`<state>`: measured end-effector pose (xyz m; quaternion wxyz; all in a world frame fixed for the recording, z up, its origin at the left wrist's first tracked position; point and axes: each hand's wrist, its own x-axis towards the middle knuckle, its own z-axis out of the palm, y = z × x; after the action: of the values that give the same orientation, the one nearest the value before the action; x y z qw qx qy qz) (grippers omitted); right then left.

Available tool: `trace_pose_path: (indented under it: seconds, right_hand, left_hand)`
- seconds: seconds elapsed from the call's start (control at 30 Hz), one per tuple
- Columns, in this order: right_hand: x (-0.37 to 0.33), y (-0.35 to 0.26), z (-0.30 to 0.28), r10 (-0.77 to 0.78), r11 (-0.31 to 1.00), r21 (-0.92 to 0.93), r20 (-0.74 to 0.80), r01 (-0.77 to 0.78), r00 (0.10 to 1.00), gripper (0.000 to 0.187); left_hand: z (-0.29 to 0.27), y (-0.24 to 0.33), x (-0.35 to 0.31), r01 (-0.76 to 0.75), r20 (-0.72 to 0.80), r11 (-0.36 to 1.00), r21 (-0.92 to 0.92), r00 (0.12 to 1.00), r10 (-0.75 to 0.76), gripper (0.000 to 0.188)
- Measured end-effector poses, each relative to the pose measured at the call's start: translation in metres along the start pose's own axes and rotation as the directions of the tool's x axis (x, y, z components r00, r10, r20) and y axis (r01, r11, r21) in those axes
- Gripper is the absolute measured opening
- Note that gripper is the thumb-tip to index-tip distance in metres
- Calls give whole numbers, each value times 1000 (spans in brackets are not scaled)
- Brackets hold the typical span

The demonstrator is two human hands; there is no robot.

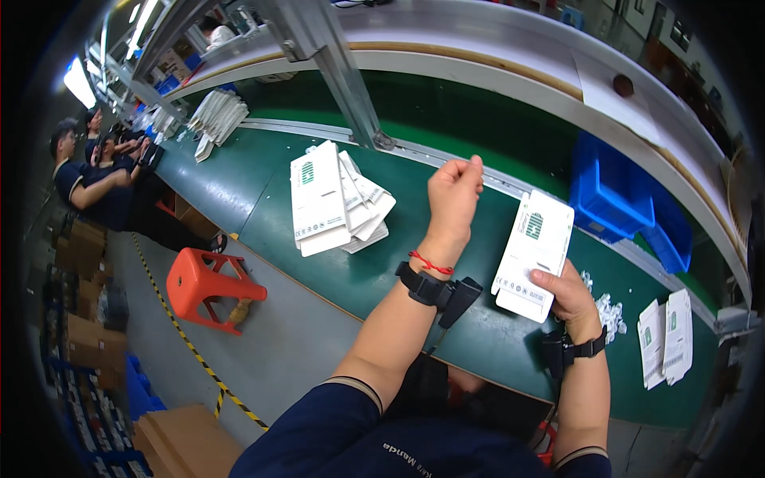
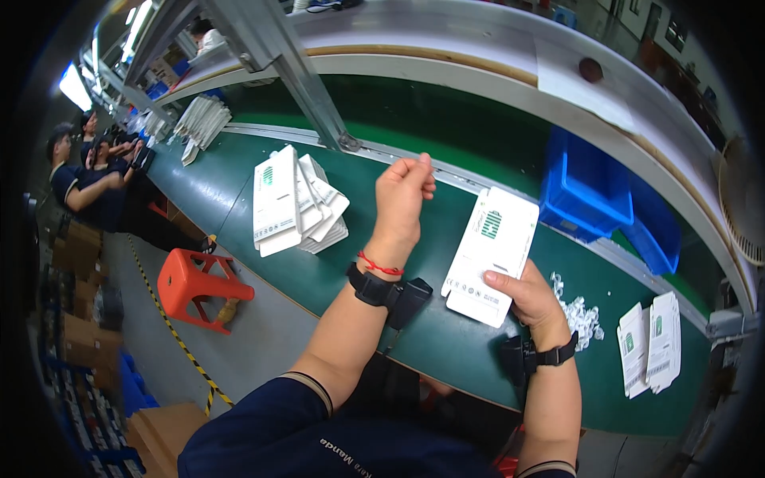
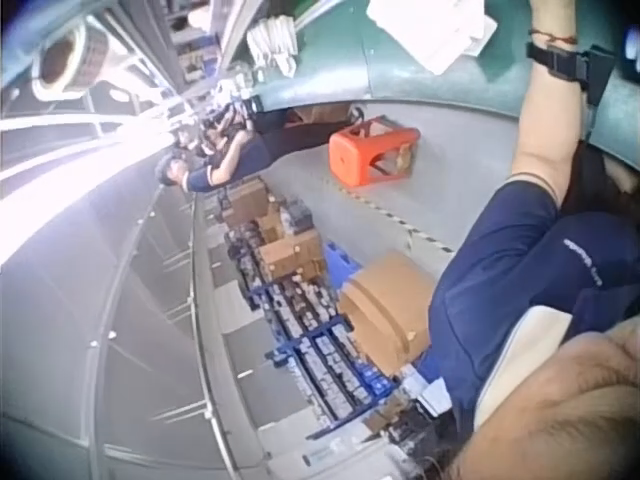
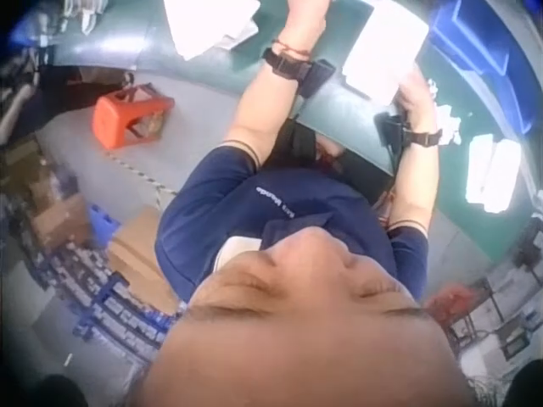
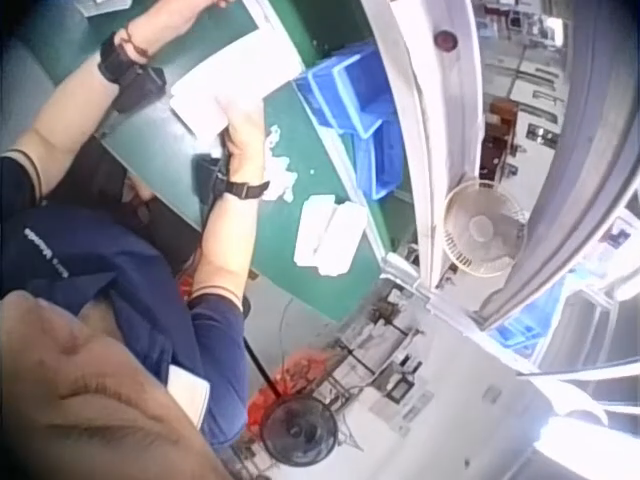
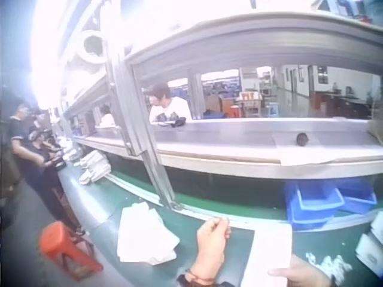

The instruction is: The worker is placing small plastic components into white boxes and stacking the boxes on an assembly line.

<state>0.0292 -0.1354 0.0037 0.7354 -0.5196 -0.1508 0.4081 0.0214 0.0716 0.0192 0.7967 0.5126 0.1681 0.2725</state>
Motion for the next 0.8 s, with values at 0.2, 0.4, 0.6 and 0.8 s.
trace_pose_path:
  seconds: [0.2,0.4,0.6,0.8]
  right_hand:
    - [-8,4,4,37,999,24,-2,-37,999,53]
    - [-7,0,1,7,997,75,-18,-5,1000,51]
    - [7,-8,-1,-7,999,49,42,5,999,51]
    - [1,15,-3,-46,997,56,-24,47,999,57]
  left_hand:
    - [-12,-1,-5,170,-24,975,-142,984,-176,20]
    - [-26,-12,20,58,-214,998,-30,975,-63,20]
    - [-46,0,48,-4,-403,1000,-25,915,-7,20]
    - [-25,-7,17,200,-21,980,24,980,-199,12]
